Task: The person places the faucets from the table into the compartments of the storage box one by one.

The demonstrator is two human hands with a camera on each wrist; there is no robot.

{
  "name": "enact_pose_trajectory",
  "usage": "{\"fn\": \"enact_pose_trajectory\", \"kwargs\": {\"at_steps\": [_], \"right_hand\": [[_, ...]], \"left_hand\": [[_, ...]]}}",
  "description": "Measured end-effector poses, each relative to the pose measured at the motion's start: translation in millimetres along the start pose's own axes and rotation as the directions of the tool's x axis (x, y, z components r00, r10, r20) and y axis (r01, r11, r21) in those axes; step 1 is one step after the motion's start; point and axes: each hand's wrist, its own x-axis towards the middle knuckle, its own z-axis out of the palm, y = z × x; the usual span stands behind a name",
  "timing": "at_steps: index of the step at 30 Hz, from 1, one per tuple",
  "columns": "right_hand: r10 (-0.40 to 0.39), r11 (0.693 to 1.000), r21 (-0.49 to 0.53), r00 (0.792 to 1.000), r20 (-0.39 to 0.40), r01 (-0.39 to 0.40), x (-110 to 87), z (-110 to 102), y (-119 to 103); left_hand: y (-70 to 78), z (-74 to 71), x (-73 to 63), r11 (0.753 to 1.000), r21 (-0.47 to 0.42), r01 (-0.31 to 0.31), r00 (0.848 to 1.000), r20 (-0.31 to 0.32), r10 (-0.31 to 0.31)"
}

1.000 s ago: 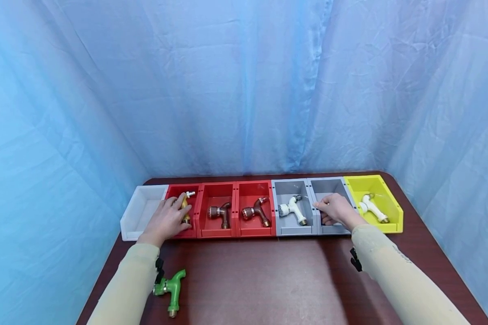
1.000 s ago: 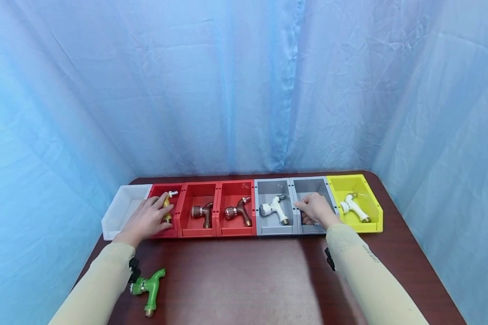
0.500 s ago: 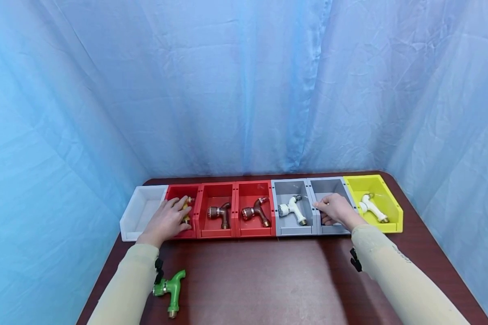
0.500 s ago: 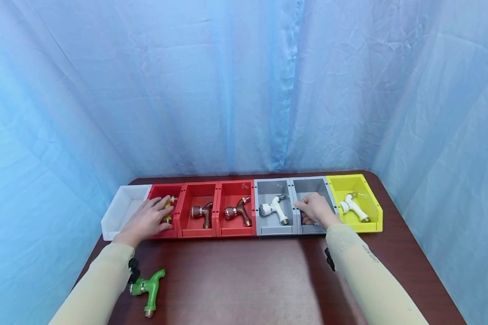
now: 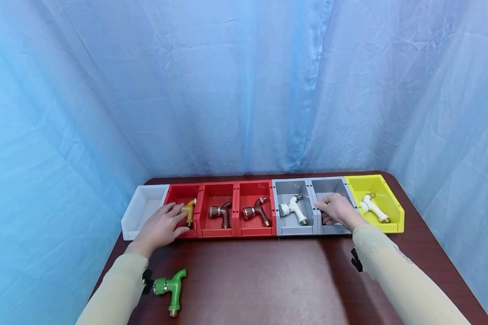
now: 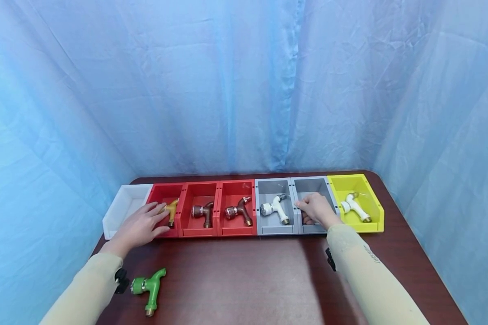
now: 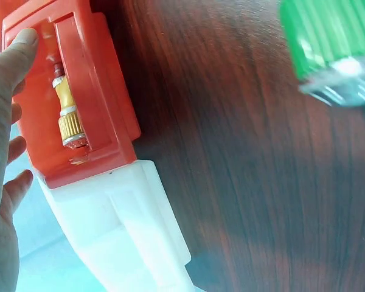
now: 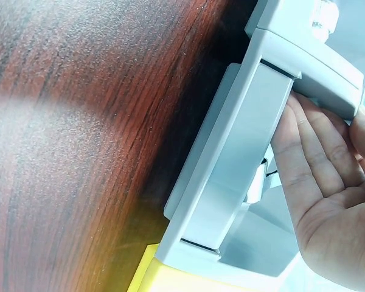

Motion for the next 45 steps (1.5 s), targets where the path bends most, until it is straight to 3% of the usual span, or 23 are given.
{"fn": "enact_pose_trajectory", "kwargs": {"at_steps": [5,19,35,45], "right_hand": [[-0.003,1.0,0.007,1.0,-0.005,0.003,0.4,1,1],[-0.008,1.0,-0.002,1.0,-0.007,0.008,1.6,1,1],[-0.007,1.0,-0.001,1.0,-0.001,0.007,0.0,1,1],[-0.015,1.0,-0.008,1.0,-0.009,0.014,-0.2,1,0]], "left_hand": [[1.7,0.2,-12.8,1.0,0.012,-0.009,1.0,-0.019,0.009],[11.9,1.2,-46.9,0.998,0.003,0.067,0.998,0.01,-0.067],[25.6,2.3,-79.6,0.997,-0.015,0.073,0.99,0.124,-0.071],[30.3,4.3,-91.3,0.996,-0.064,0.054,0.984,0.174,-0.042]]}}
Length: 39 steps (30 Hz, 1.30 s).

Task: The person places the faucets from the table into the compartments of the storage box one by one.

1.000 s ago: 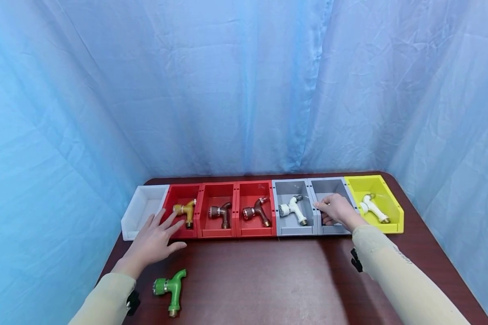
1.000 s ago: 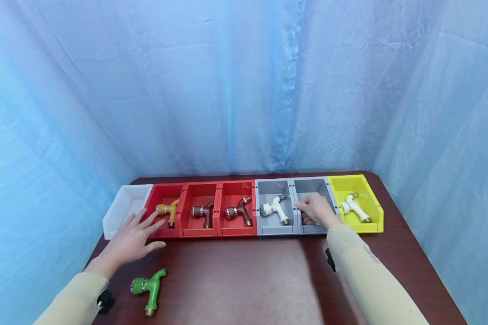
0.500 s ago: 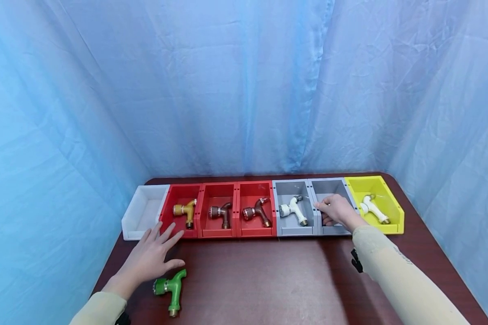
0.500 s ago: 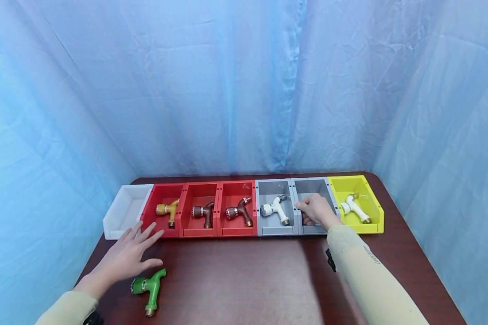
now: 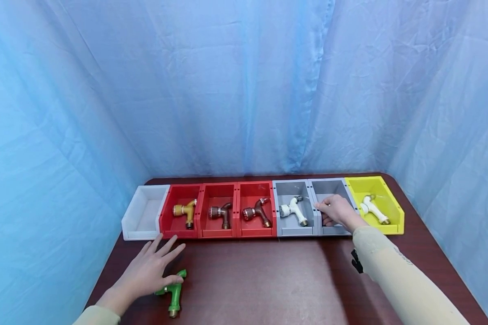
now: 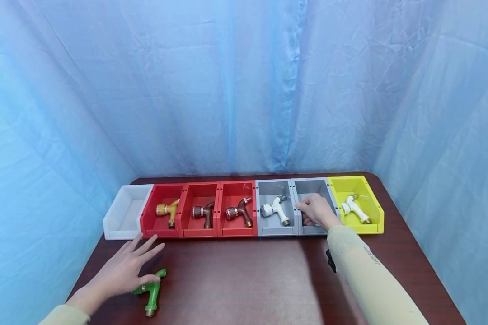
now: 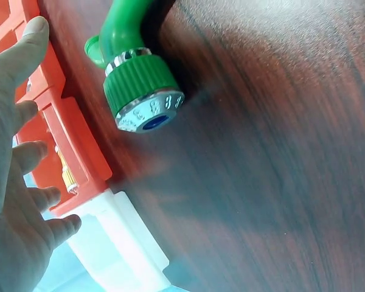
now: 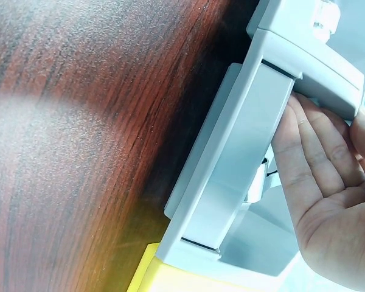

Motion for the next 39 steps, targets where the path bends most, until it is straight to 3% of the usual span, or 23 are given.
{"fn": "enact_pose_trajectory", "kwargs": {"at_steps": [4,10,18,23,29,39], "right_hand": [[0.008,1.0,-0.008,1.0,0.001,-0.008,0.5,0,0],[0.018,1.0,-0.004,1.0,0.0,-0.018,0.5,-1,0],[0.019,1.0,-0.009,1.0,-0.004,-0.019,0.6,0,0],[0.017,1.0,-0.01,1.0,-0.005,-0.017,0.7,0,1],[0.014,1.0,-0.013,1.0,-0.006,-0.014,0.6,1,0],[0.024,0.999,-0.023,1.0,-0.009,-0.024,-0.2,1,1]], "left_hand": [[2.2,2.2,-3.9,0.999,-0.022,-0.03,0.999,0.037,0.031],[2.0,7.1,-11.6,0.987,-0.068,-0.146,0.984,0.088,0.152],[-1.6,14.1,-19.6,0.935,-0.164,-0.315,0.938,0.099,0.334],[-3.5,20.4,-22.9,0.908,-0.166,-0.384,0.909,0.106,0.403],[-5.6,27.0,-26.4,0.903,-0.149,-0.402,0.893,0.153,0.423],[-5.3,33.8,-30.8,0.923,-0.141,-0.359,0.901,0.207,0.382]]}}
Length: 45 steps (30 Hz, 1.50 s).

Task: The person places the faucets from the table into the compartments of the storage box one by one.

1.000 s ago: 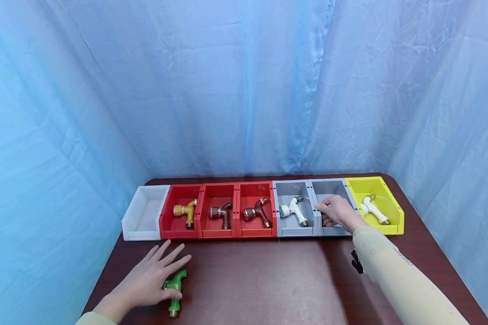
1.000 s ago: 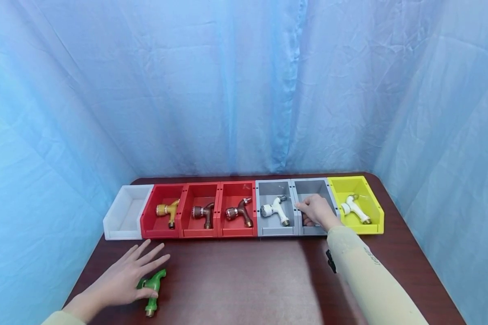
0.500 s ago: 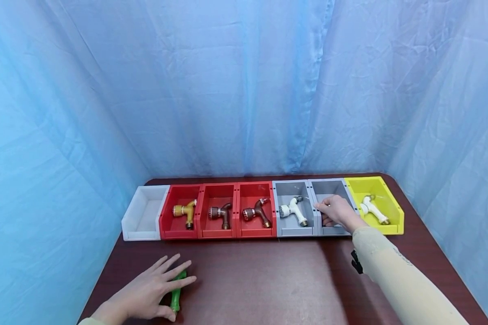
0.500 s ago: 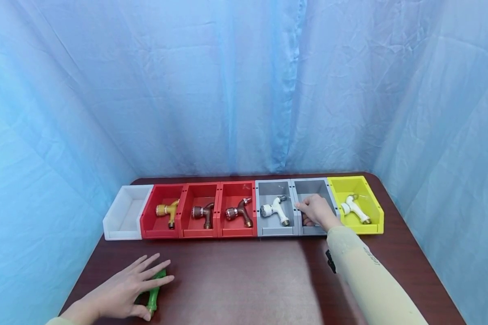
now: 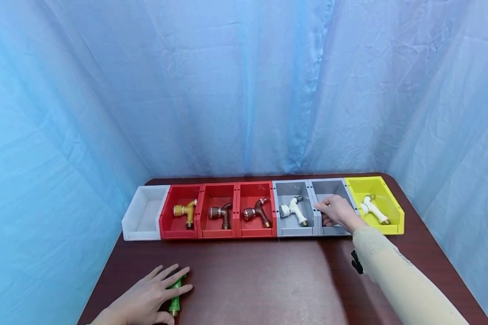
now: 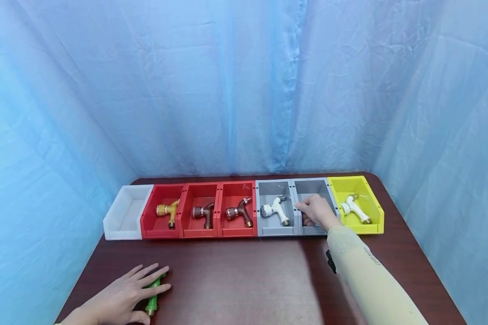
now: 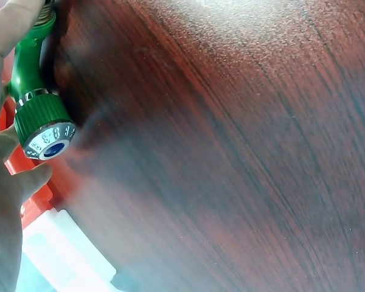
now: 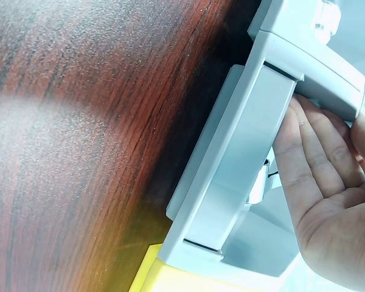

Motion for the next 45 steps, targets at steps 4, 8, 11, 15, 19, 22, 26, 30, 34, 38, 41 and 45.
{"fn": "enact_pose_trajectory", "kwargs": {"at_steps": [4,8,11,15,19,22,26,30,34,38,41,45], "right_hand": [[0.004,1.0,0.004,1.0,0.003,-0.004,-0.2,0,0],[0.004,1.0,-0.003,1.0,0.004,-0.004,0.1,0,0],[0.008,1.0,-0.01,1.0,0.002,-0.008,0.2,0,0],[0.01,1.0,-0.01,1.0,0.006,-0.01,0.4,0,0],[0.008,1.0,0.001,1.0,0.009,-0.008,0.8,0,1],[0.007,1.0,0.008,1.0,0.009,-0.007,1.1,0,1],[0.001,1.0,0.001,1.0,0.005,-0.001,0.9,0,1],[-0.003,1.0,-0.006,1.0,0.002,0.003,0.2,0,1],[-0.003,1.0,-0.005,1.0,0.002,0.003,0.9,0,1],[-0.006,1.0,-0.002,1.0,0.002,0.006,1.8,0,1],[-0.008,1.0,0.001,1.0,0.001,0.008,1.6,0,2],[-0.01,1.0,0.013,1.0,-0.002,0.01,1.3,0,1]], "left_hand": [[0.3,1.7,1.1,1.0,-0.002,0.027,0.999,0.027,-0.027],[0.4,3.8,0.8,0.999,0.007,0.036,0.999,0.037,-0.037],[-0.1,4.7,-0.2,0.999,0.023,0.038,0.999,0.029,-0.039],[-2.5,4.6,-1.8,0.997,0.062,0.037,0.999,0.012,-0.038],[-5.9,3.5,-1.7,0.994,0.095,0.046,0.999,0.001,-0.047],[-8.1,2.7,-1.5,0.993,0.1,0.069,0.998,-0.001,-0.07],[-10.6,1.5,-2.9,0.989,0.094,0.11,0.994,-0.01,-0.11],[-13.8,2.4,-5.1,0.987,0.084,0.135,0.991,-0.025,-0.133],[-16.8,3.3,-7.1,0.988,0.065,0.143,0.989,-0.055,-0.139],[-18.1,1.8,-9.4,0.989,0.046,0.144,0.987,-0.075,-0.14],[-18.3,0.6,-10.3,0.989,0.036,0.146,0.987,-0.073,-0.143],[-18.8,0.2,-10.5,0.987,0.021,0.157,0.986,-0.064,-0.156]]}}
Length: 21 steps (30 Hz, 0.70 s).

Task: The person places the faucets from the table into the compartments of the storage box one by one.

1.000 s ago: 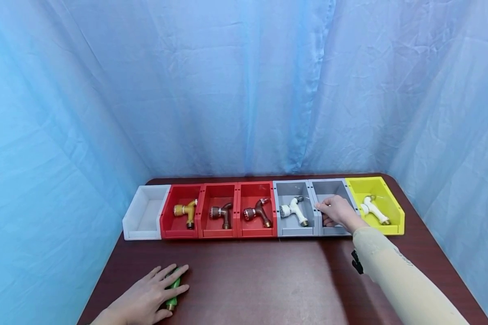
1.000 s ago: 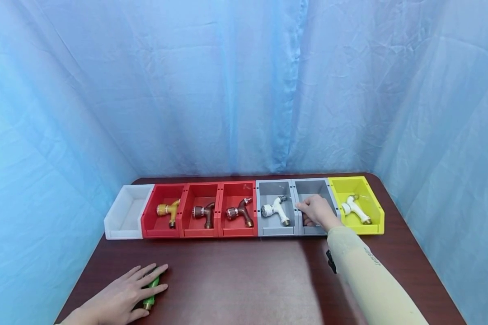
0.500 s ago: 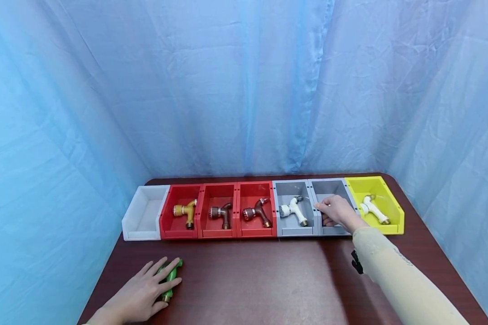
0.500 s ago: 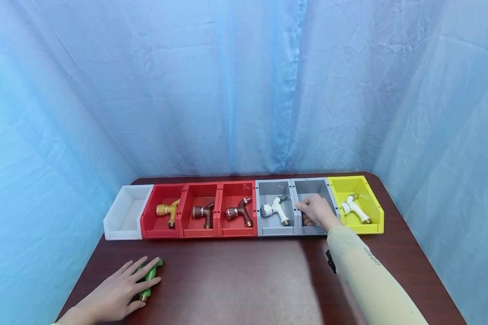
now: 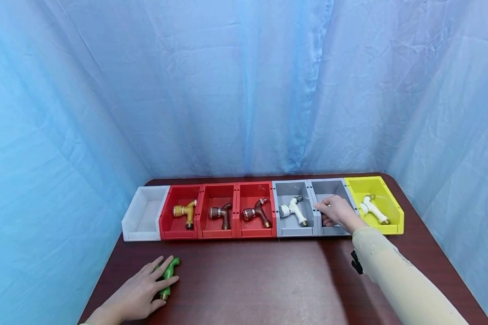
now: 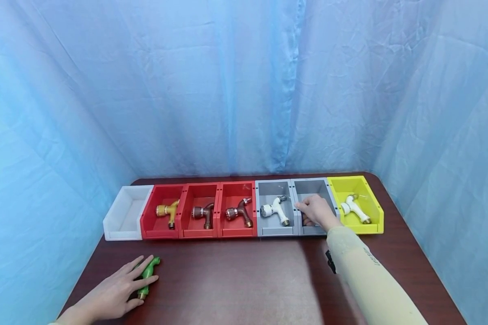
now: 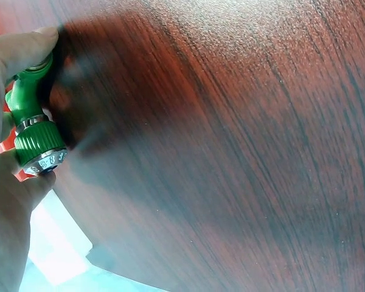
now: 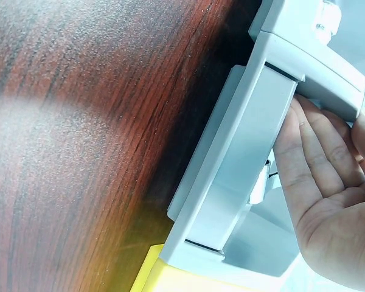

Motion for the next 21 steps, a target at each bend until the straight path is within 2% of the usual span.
{"fn": "enact_pose_trajectory", "kwargs": {"at_steps": [6,14,21], "right_hand": [[0.001,1.0,0.016,1.0,-0.001,-0.001,0.1,0.5,-0.3],[0.006,1.0,0.01,1.0,-0.002,-0.006,-0.5,0.1,-0.2],[0.005,1.0,-0.003,1.0,-0.002,-0.005,-0.6,0.0,-0.7]], "left_hand": [[-0.3,0.3,0.6,1.0,-0.01,0.017,1.0,0.005,-0.017],[-0.4,1.4,1.0,0.996,0.09,-0.006,0.996,-0.083,0.014],[-1.9,1.1,0.2,0.991,0.134,-0.027,0.993,-0.107,0.042]]}}
